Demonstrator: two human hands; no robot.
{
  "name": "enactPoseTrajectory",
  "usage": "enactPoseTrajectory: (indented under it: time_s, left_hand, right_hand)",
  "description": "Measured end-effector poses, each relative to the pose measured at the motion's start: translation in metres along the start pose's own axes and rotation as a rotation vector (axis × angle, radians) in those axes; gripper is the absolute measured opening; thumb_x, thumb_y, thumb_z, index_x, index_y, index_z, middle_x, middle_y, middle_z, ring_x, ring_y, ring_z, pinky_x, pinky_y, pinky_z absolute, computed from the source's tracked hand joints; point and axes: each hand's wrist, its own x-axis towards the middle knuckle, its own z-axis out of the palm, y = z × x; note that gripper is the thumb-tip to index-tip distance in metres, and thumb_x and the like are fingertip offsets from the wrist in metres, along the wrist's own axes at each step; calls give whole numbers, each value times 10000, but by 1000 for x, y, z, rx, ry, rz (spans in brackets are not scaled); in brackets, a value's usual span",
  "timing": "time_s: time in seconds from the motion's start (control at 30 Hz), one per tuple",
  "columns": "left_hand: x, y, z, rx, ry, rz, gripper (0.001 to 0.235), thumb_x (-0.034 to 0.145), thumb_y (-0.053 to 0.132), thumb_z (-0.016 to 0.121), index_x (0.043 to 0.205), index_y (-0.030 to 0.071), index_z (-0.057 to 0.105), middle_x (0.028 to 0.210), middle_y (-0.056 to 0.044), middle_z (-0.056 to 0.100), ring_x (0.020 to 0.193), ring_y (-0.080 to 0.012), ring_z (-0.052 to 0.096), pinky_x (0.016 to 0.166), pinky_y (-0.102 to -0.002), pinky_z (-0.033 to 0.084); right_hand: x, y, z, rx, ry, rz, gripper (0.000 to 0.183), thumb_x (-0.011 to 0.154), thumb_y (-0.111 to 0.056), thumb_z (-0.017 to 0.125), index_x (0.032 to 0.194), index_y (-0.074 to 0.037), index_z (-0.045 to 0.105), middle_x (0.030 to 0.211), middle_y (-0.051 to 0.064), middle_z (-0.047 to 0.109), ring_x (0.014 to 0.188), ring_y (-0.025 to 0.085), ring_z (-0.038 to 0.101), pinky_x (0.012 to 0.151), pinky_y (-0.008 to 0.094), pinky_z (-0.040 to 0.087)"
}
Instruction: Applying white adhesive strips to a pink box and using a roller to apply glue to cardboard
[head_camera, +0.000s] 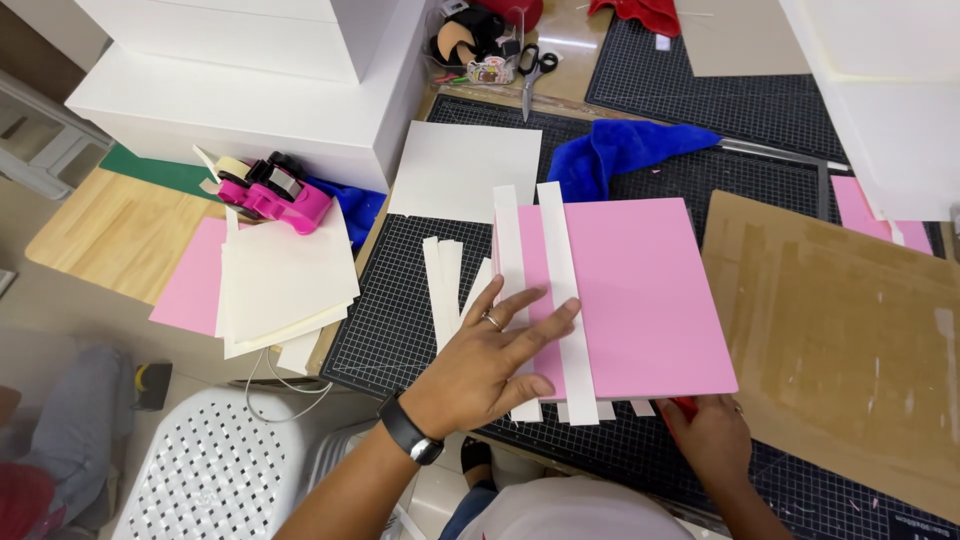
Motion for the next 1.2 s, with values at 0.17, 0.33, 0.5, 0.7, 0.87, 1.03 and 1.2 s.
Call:
enactPoseTrajectory:
  time_s: [0.17,0.33,0.5,0.7,0.87,1.03,1.2]
  left_hand:
    - [0,9,0,131,29,51,682,1116,571,222,1628,120,229,1140,-98,773,1471,-375,457,1273,-622,178]
    - [0,15,4,139,41,28,693,1100,571,269,1618,111,264,972,-62,766,1297,-338,556,1260,-624,221]
    - [6,24,-3,-499,216,-244,730,1077,634,259,1532,79,395,956,1,711,1042,-202,657,1258,-545,280]
    - [20,15,-19,-892,407,-635,776,985,632,316,1458,56,533,1006,-40,718,1085,-178,661,1087,-413,441]
    - [63,2,-22,-1298,406,-669,701,999,538,384,1449,22,532,1179,-131,742,1048,-193,685,972,-348,522]
    - [175,-16,-15,-1023,-17,-661,802,861,647,381,1460,139,541,1361,-87,699,1182,-234,671,1035,-409,518]
    - [342,-93,86,-131,-337,-398,777,861,648,500,1442,133,537,1489,-135,542,1355,-344,522,1085,-464,422]
  right_hand:
    - [3,0,-1,-14,-60,38,740,826,-653,654,1282,-71,631,1157,222,705,1107,413,656,852,522,570]
    - [1,-13,-18,0,-126,81,655,836,-638,670,1156,-68,713,1140,211,715,1071,402,680,840,502,575]
    - [1,-16,-23,20,-131,82,696,829,-643,661,1258,-95,667,1222,206,690,1124,413,663,858,534,573]
    - [-4,-26,-35,101,-167,114,665,848,-586,670,1340,-142,624,1343,149,634,1189,381,637,840,541,572]
    - [8,4,-4,140,-218,152,538,906,-531,632,1189,-81,712,1159,219,755,1073,436,704,895,513,536]
    - [-6,27,-5,380,-74,107,440,888,-453,694,1173,-132,599,1017,126,771,932,362,733,811,456,541]
    - [-33,27,-38,692,15,268,399,854,-301,765,1227,-167,723,978,45,838,843,166,747,809,297,542]
